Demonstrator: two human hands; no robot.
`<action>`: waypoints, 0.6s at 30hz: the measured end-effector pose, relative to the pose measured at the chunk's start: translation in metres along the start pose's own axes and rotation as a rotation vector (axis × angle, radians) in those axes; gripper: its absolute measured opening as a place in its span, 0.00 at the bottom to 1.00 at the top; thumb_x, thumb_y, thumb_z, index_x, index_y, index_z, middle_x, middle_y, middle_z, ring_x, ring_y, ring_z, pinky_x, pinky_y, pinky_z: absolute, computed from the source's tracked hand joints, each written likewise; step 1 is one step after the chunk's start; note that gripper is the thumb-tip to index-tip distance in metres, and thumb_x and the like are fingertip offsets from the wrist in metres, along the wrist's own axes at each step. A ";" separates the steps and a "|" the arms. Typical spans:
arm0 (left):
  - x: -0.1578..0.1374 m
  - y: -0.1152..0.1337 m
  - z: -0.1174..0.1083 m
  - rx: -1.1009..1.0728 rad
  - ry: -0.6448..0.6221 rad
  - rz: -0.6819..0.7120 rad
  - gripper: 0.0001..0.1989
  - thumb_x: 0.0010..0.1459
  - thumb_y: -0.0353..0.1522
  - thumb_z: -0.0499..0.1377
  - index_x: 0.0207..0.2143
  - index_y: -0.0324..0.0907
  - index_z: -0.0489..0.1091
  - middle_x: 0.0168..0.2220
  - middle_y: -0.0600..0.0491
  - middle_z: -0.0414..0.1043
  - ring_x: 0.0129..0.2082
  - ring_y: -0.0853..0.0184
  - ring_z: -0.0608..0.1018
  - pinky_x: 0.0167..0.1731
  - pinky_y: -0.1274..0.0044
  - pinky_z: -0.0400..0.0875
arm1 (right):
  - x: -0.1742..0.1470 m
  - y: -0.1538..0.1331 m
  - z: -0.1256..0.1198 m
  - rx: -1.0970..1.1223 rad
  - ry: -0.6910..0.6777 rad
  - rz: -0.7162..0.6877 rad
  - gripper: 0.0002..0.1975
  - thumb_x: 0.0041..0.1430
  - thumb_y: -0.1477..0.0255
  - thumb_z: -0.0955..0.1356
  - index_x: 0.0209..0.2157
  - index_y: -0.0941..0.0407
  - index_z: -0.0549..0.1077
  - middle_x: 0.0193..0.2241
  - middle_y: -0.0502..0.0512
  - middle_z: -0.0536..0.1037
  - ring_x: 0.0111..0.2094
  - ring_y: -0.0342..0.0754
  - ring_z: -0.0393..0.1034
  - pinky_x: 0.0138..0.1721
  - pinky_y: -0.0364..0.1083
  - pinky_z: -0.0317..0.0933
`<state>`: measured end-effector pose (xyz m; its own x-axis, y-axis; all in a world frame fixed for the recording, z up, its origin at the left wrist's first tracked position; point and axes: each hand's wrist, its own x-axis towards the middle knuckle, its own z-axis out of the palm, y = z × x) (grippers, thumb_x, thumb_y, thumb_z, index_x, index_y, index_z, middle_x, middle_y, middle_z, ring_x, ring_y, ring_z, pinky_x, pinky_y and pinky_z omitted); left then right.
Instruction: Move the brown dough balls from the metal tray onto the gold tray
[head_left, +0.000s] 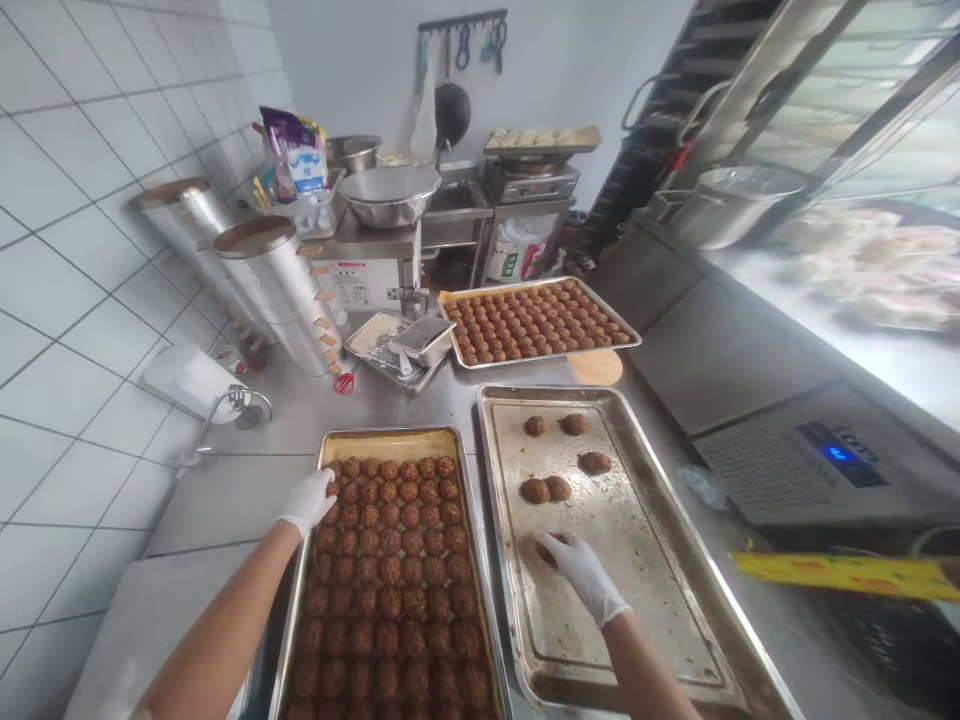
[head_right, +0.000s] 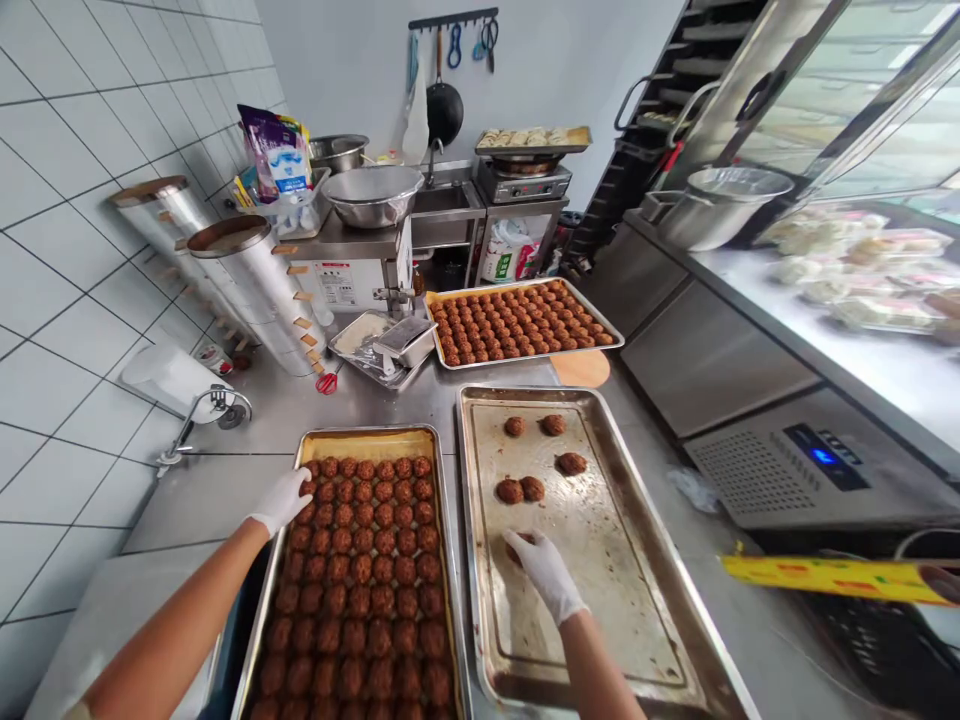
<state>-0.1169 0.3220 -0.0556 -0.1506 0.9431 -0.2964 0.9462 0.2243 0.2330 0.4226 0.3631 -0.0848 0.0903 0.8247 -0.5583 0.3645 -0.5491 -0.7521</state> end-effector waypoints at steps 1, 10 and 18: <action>0.001 0.000 -0.001 -0.007 0.003 0.012 0.11 0.61 0.28 0.62 0.46 0.47 0.67 0.47 0.48 0.77 0.47 0.53 0.80 0.49 0.66 0.73 | -0.011 -0.003 0.007 0.127 -0.060 0.054 0.18 0.45 0.56 0.74 0.26 0.58 0.75 0.24 0.55 0.77 0.27 0.48 0.71 0.33 0.50 0.68; -0.077 0.105 -0.013 -0.412 0.027 0.365 0.25 0.66 0.30 0.56 0.64 0.55 0.62 0.67 0.49 0.66 0.69 0.56 0.67 0.72 0.57 0.62 | -0.102 -0.062 0.113 0.541 -0.265 0.168 0.33 0.40 0.60 0.82 0.48 0.58 0.78 0.46 0.59 0.80 0.44 0.51 0.79 0.50 0.50 0.77; -0.057 0.132 -0.021 -0.597 0.005 0.379 0.17 0.60 0.28 0.63 0.50 0.52 0.73 0.51 0.50 0.75 0.54 0.55 0.77 0.61 0.60 0.74 | -0.099 -0.109 0.177 0.477 -0.412 0.028 0.44 0.44 0.55 0.79 0.60 0.58 0.67 0.52 0.65 0.81 0.48 0.55 0.79 0.48 0.52 0.76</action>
<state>0.0108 0.3025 0.0114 0.1558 0.9837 -0.0903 0.6150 -0.0250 0.7882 0.2100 0.3170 -0.0091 -0.3055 0.7414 -0.5975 -0.0951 -0.6481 -0.7556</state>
